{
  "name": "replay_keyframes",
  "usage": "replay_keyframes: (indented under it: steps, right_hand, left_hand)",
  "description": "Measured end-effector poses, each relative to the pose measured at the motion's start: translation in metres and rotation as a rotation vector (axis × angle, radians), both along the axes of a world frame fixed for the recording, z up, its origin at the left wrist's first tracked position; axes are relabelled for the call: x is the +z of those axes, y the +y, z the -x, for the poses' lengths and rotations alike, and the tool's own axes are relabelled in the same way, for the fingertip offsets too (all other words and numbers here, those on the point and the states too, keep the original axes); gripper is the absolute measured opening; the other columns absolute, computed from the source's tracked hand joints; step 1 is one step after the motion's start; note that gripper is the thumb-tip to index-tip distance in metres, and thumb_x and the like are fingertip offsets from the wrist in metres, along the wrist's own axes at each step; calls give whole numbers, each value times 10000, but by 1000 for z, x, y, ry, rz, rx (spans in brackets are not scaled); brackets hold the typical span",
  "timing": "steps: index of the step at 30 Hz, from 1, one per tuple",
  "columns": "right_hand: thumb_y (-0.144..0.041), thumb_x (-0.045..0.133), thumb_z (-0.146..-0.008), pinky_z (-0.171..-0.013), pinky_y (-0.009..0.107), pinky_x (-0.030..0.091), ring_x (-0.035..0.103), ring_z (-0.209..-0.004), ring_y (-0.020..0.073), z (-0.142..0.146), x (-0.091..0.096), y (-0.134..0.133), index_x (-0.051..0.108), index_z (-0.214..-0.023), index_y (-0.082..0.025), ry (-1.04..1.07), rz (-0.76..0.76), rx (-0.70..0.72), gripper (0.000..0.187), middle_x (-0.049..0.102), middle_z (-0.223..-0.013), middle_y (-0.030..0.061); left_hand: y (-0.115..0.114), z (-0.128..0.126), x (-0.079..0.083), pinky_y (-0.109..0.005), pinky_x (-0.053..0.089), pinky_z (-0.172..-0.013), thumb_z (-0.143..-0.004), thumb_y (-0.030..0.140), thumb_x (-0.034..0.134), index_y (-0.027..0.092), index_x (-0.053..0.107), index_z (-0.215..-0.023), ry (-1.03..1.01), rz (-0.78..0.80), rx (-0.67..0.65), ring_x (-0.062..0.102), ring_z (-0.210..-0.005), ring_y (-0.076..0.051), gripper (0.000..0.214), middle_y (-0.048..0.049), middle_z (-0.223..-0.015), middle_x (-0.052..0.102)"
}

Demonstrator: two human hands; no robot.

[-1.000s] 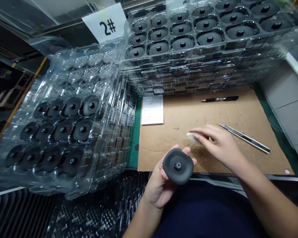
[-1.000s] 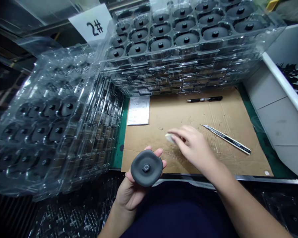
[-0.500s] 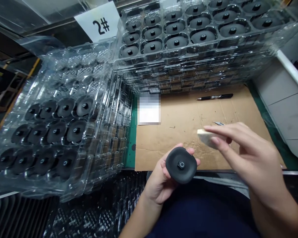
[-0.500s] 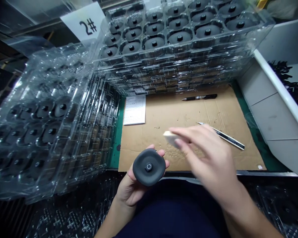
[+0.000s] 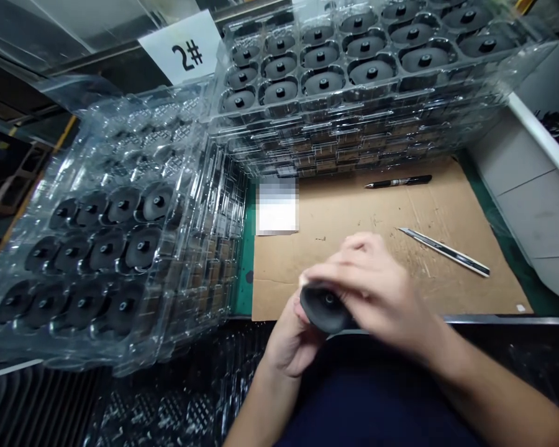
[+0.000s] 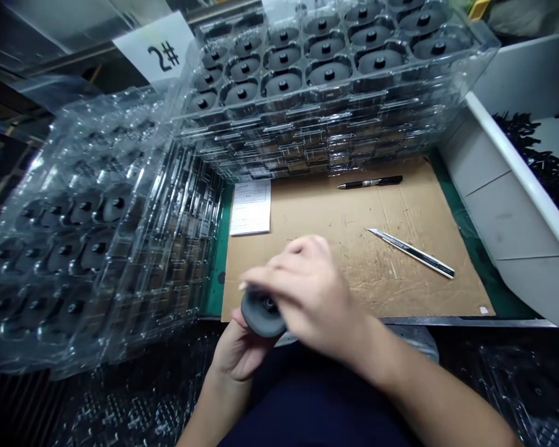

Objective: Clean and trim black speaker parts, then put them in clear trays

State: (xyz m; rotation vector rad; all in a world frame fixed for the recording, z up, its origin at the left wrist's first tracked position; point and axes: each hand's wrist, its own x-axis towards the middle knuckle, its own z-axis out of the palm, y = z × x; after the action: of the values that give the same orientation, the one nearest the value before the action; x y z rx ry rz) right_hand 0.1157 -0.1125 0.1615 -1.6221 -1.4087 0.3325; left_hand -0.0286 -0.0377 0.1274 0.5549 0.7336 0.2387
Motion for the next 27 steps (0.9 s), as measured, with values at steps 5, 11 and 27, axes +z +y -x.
replay_keyframes:
  steps: [5, 11, 27]
  right_hand:
    - [-316, 543, -862, -757, 316, 455, 560, -869, 171, -21, -40, -25, 680, -1011, -278, 270, 302, -227, 205, 682, -911, 17]
    - [-347, 517, -860, -669, 302, 502, 629, -792, 180, -6, -82, -45, 695, -968, -221, 439, 463, -203, 244, 691, -914, 45]
    - [-106, 458, -875, -706, 250, 483, 562, -755, 123, 20, 12, 1, 629, -1050, -168, 122, 124, 100, 252, 615, -857, 44]
  left_hand:
    - [9, 9, 3, -420, 354, -1026, -642, 495, 725, 286, 551, -1209, -214, 49, -70, 590, -1070, -281, 630, -102, -1397, 437]
    - [9, 4, 2, -401, 371, -1014, -684, 477, 698, 264, 551, -1205, -251, 74, -72, 567, -1111, -286, 581, -94, -1301, 541]
    - [-3, -8, 2, -263, 478, -914, -662, 254, 771, 255, 575, -1163, -56, -108, 131, 593, -1062, -205, 538, -32, -1137, 638]
